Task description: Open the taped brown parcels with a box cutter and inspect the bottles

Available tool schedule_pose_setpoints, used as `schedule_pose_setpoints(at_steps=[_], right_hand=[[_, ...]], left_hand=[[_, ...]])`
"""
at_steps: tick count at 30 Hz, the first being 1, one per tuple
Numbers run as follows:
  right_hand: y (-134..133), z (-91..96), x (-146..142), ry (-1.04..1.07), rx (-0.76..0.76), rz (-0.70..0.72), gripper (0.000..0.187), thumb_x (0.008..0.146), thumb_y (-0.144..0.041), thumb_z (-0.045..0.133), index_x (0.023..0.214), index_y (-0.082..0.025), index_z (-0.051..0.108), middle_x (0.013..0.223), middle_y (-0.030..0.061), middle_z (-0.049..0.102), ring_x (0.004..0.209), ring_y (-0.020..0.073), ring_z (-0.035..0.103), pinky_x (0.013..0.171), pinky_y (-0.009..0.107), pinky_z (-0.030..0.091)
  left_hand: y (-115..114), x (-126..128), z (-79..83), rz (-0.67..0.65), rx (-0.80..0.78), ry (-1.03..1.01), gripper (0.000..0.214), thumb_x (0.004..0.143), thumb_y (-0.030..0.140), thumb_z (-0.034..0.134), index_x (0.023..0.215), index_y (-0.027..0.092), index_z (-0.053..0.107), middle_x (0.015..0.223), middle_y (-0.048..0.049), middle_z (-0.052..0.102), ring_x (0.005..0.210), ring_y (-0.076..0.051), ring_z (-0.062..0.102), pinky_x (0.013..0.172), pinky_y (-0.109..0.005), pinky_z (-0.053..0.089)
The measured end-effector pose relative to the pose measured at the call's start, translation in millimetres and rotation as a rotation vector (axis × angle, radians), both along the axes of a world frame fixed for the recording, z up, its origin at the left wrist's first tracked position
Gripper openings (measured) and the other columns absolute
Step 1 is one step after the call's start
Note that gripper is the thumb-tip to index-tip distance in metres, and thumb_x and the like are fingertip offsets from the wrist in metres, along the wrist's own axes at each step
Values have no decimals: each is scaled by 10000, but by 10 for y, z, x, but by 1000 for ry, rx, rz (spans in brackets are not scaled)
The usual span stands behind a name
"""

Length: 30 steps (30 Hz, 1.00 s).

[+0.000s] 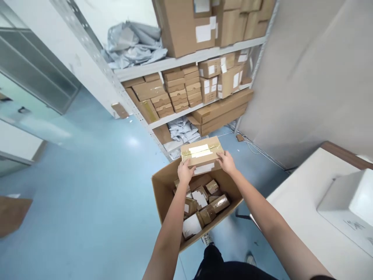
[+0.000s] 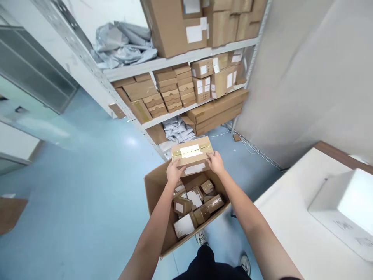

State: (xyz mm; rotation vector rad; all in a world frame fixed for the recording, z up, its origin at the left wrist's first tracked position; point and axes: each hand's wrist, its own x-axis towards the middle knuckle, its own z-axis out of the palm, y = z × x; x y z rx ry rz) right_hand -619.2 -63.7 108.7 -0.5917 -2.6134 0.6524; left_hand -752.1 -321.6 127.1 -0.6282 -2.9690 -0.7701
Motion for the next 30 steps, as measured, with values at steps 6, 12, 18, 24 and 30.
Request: schedule_pose_setpoints(at_steps=[6, 12, 18, 24, 30], right_hand=[[358, 447, 1406, 13, 7, -165, 435, 971, -279, 683, 1402, -240, 725, 1369, 156, 580, 1260, 328, 583, 1119, 450, 504], [649, 331, 3468, 16, -65, -467, 449, 975, -295, 667, 1420, -257, 715, 1383, 154, 568, 1308, 345, 548, 1134, 482, 495], [531, -8, 5462, -55, -121, -813, 432, 992, -295, 648, 1415, -235, 712, 1383, 167, 554, 1299, 347, 531, 1100, 467, 513], [176, -479, 6618, -140, -187, -1124, 420, 970, -252, 649, 1382, -225, 723, 1395, 170, 547, 1309, 351, 536, 1106, 481, 508], [-277, -685, 6951, -376, -443, -1171, 508, 943, -195, 638, 1445, -261, 683, 1478, 159, 536, 1296, 321, 590, 1034, 408, 552]], left_hand=[[604, 904, 592, -203, -22, 37, 621, 886, 410, 847, 1475, 287, 691, 1511, -97, 664, 1397, -309, 616, 1200, -411, 499], [1544, 2350, 629, -544, -73, -6, 611, 892, 378, 843, 1481, 328, 687, 1534, -35, 662, 1417, -293, 613, 1198, -393, 506], [2446, 3870, 199, -884, -154, -91, 625, 870, 366, 866, 1471, 321, 700, 1515, -40, 677, 1430, -296, 604, 1196, -384, 500], [2920, 5115, -353, -1136, -286, -176, 613, 899, 334, 830, 1491, 282, 679, 1477, -89, 683, 1345, -269, 647, 1148, -347, 516], [2795, 5535, -618, -1236, -410, -132, 613, 911, 260, 760, 1513, 293, 649, 1615, -134, 533, 1446, -331, 540, 1159, -433, 505]])
